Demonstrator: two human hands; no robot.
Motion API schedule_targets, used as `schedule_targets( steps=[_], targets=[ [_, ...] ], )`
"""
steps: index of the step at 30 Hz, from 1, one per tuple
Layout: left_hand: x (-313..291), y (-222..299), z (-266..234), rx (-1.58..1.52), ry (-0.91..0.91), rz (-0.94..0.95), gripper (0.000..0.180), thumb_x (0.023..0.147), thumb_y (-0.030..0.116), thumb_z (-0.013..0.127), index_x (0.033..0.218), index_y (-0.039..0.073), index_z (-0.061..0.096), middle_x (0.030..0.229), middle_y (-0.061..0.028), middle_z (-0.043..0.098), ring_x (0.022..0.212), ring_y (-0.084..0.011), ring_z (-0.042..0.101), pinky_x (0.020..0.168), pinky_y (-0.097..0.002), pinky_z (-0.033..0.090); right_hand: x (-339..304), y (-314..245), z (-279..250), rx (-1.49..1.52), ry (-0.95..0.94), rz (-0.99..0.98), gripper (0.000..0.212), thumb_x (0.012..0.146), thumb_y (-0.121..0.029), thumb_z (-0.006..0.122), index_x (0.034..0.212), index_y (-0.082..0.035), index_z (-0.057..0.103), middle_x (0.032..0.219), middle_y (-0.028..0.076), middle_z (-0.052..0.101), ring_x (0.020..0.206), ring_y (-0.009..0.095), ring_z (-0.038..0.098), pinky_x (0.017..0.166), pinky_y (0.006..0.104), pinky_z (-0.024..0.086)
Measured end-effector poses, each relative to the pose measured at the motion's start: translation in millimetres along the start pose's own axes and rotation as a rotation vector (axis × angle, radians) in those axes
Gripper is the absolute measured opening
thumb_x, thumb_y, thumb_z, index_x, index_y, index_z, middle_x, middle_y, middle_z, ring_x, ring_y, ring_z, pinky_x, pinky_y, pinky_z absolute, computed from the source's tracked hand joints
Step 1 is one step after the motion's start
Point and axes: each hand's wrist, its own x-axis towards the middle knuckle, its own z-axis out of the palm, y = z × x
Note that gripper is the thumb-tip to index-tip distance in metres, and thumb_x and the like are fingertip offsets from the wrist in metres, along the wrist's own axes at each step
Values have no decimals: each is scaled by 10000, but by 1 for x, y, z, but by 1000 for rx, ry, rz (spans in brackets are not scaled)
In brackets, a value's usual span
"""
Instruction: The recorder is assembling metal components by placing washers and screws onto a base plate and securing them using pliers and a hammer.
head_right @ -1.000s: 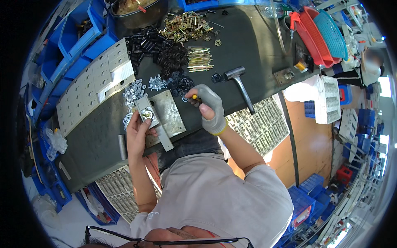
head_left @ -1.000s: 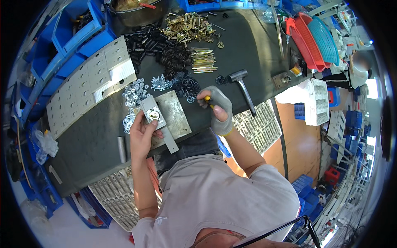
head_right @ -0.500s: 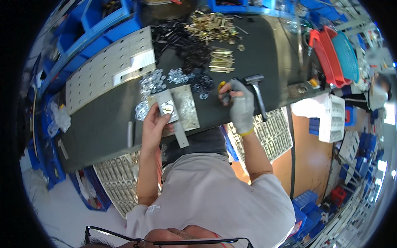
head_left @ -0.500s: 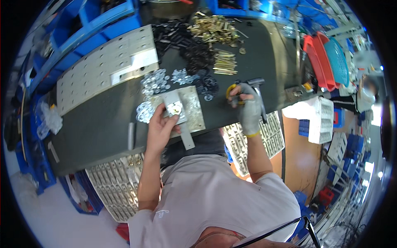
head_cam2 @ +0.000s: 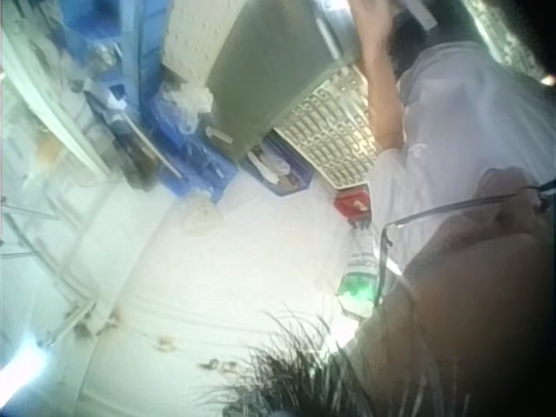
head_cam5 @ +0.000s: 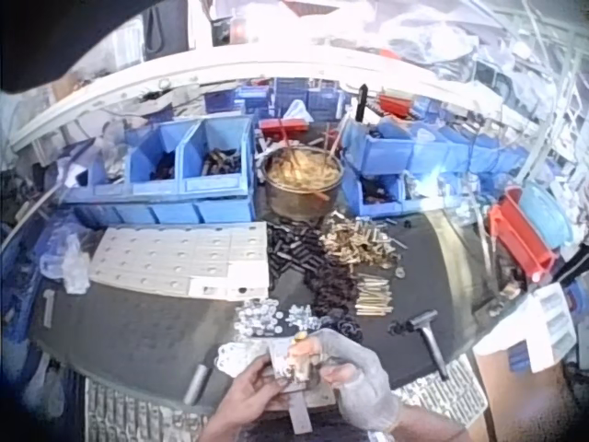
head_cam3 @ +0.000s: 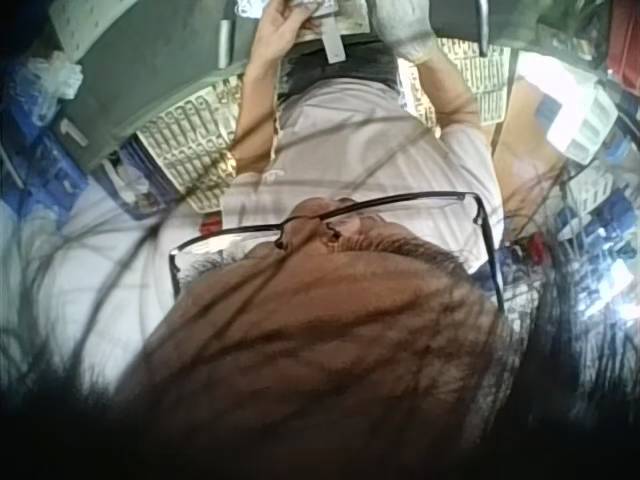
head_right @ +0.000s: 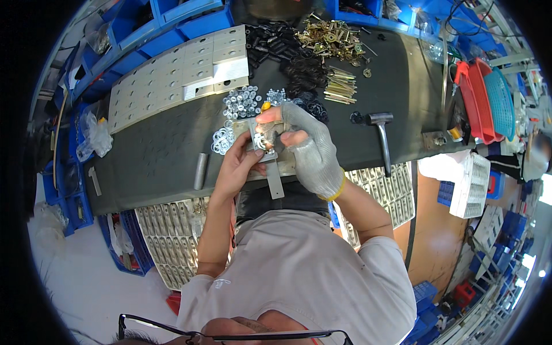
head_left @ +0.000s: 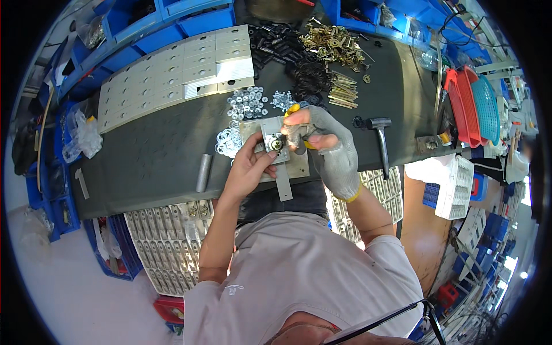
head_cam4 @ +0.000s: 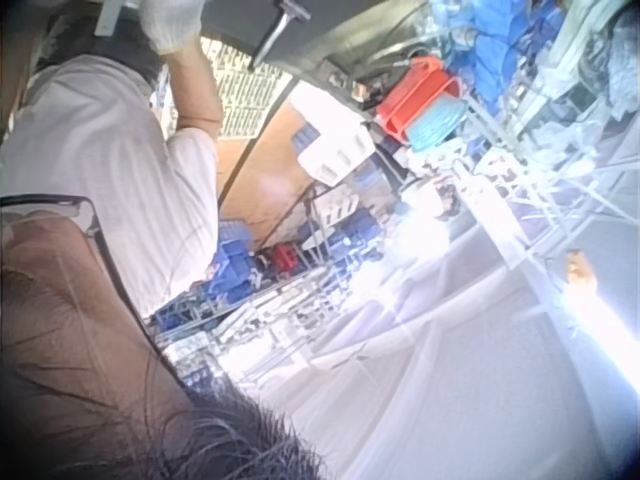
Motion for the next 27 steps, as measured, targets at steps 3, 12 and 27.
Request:
schedule_targets(
  steps=[3, 12, 27],
  targets=[
    [1, -3, 1, -38, 15, 11, 511, 1027, 76, 633, 1485, -17, 427, 975, -85, 699, 718, -121, 661, 627, -298, 585, 4, 0, 0, -41, -17, 2, 478, 947, -326, 509, 1250, 19, 644, 1134, 110, 663, 1002, 161, 627, 903, 321, 510],
    [0, 3, 14, 38, 92, 36, 455, 1047, 48, 549, 1488, -6, 448, 1066, -53, 697, 884, -108, 698, 642, -267, 593, 22, -1, -6, -116, -241, 28, 522, 947, -369, 563, 1299, 9, 640, 1162, 90, 655, 987, 151, 621, 900, 330, 521],
    [0, 3, 13, 61, 59, 70, 385, 1047, 30, 538, 1412, -33, 435, 933, -12, 579, 732, -50, 593, 640, -272, 599, 33, 37, 8, 133, -249, -121, 782, 863, -566, 610, 1351, 46, 609, 1296, 206, 612, 1195, 287, 620, 1050, 402, 469]
  ],
)
